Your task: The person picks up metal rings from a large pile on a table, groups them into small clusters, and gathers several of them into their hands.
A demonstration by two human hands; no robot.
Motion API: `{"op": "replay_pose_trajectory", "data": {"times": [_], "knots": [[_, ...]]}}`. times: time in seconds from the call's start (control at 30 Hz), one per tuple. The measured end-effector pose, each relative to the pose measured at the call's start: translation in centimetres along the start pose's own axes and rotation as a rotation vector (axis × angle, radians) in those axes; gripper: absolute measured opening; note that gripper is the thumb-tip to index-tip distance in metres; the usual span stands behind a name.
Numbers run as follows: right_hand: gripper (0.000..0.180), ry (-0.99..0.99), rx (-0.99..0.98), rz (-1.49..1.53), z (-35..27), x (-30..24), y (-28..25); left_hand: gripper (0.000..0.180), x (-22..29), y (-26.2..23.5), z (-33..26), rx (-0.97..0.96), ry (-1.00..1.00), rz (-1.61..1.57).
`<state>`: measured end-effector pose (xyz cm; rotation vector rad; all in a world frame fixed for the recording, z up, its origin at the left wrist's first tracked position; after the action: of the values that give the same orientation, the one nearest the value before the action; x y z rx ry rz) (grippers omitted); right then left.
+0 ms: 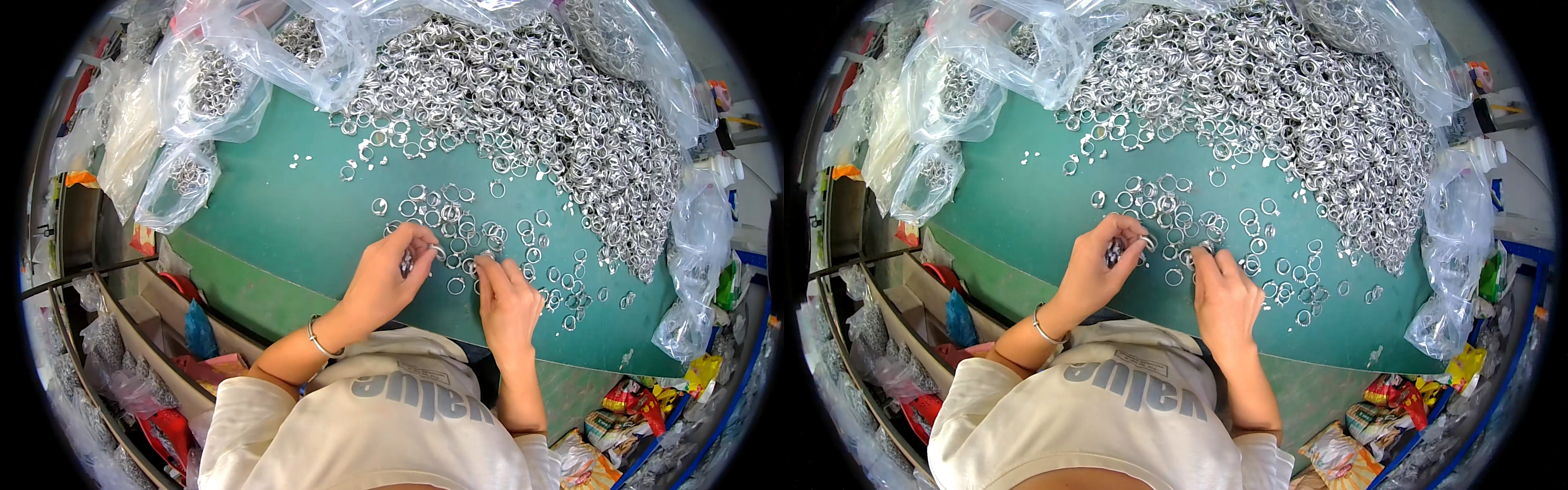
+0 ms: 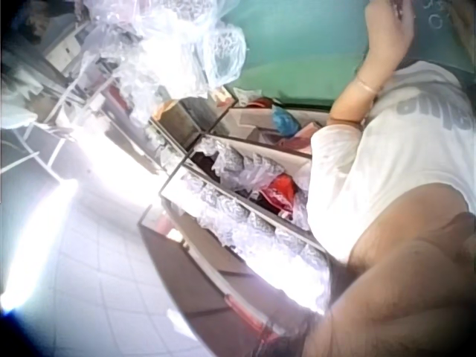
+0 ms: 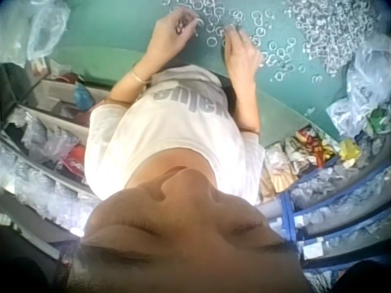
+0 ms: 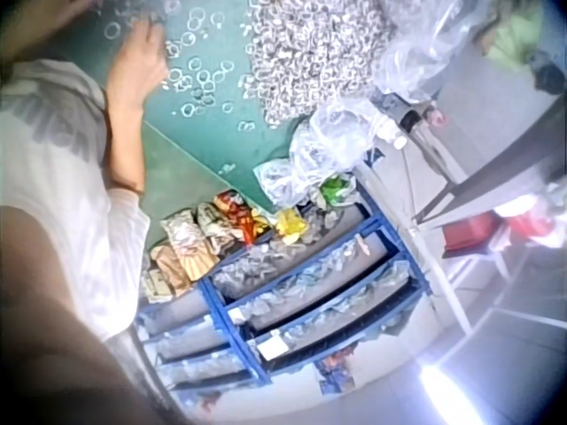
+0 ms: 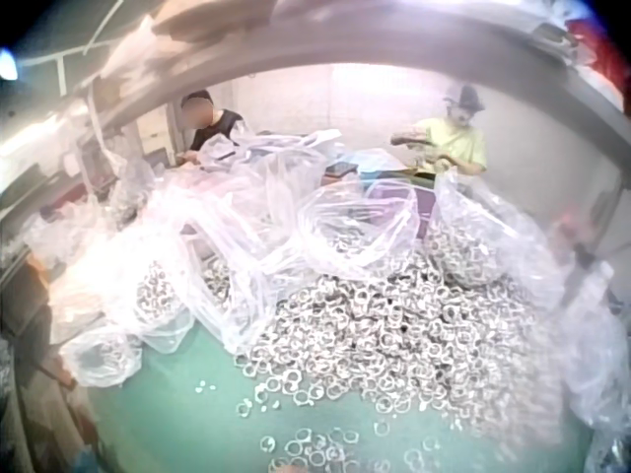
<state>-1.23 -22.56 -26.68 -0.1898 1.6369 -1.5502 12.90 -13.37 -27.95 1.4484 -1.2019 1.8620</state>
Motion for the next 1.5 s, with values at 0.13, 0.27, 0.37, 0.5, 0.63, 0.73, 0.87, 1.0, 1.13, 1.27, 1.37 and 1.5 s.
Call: {"op": "replay_pose_trajectory", "data": {"times": [0.13, 0.27, 0.37, 0.5, 0.63, 0.73, 0.87, 1.0, 1.13, 1.27, 1.37, 1.5], "knots": [[0.009, 0.091, 0.013, 0.17, 0.2, 0.9, -0.4, 0.011, -0.6, -0.1, 0.2, -0.023, -0.086, -0.202], [0.01, 0.094, -0.043, 0.142, 0.1, 0.6, -0.5, 0.011, -0.5, -0.1, 0.1, -0.027, -0.08, -0.163], [0.012, 0.12, -0.074, 0.078, -0.1, 0.3, -0.1, 0.01, -0.7, 0.1, 0.0, -0.019, -0.108, -0.256], [0.015, 0.129, -0.061, 0.036, -0.3, 0.4, 0.2, 0.011, -0.1, -0.1, -0.2, 0.009, -0.015, -0.16], [0.013, 0.165, -0.076, 0.136, -0.1, 0.4, 0.0, 0.012, -0.3, -0.2, -0.4, 0.002, -0.031, -0.216], [0.011, 0.288, -0.067, 0.398, -0.3, 1.5, -0.4, 0.011, -0.6, 0.0, -0.3, -0.024, -0.109, -0.395], [0.009, 0.221, 0.065, 0.308, 0.2, 0.8, -1.5, 0.01, -1.2, 0.5, -0.6, -0.073, -0.182, -0.541], [0.01, 0.317, 0.003, 0.458, 0.3, 1.8, -0.8, 0.009, -1.5, 0.8, -0.6, -0.055, -0.244, -0.632], [0.013, 0.409, -0.027, 0.784, -0.3, 2.4, 0.1, 0.009, -1.9, 1.1, -0.9, -0.096, -0.403, -0.895], [0.014, 0.401, -0.095, 0.828, -0.2, 2.9, 0.7, 0.01, -1.9, 1.3, -0.9, -0.102, -0.424, -0.993], [0.014, 0.342, 0.017, 0.676, 0.0, 2.2, -0.3, 0.01, -1.8, 1.5, -0.9, -0.098, -0.417, -0.991], [0.016, 0.224, -0.014, 0.402, 0.6, 1.3, -1.5, 0.009, -1.7, 1.7, -1.0, -0.109, -0.422, -0.983]]}}
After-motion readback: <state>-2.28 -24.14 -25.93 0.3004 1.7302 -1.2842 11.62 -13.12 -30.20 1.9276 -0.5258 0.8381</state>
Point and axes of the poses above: each hand's wrist, its own z-axis towards the middle knuckle, its own y-axis out of the palm, x = y × z, the point moved 5 cm from there along z, towards the middle knuckle, and after that the axes turned 7 degrees about y, right-handed, at the moved point
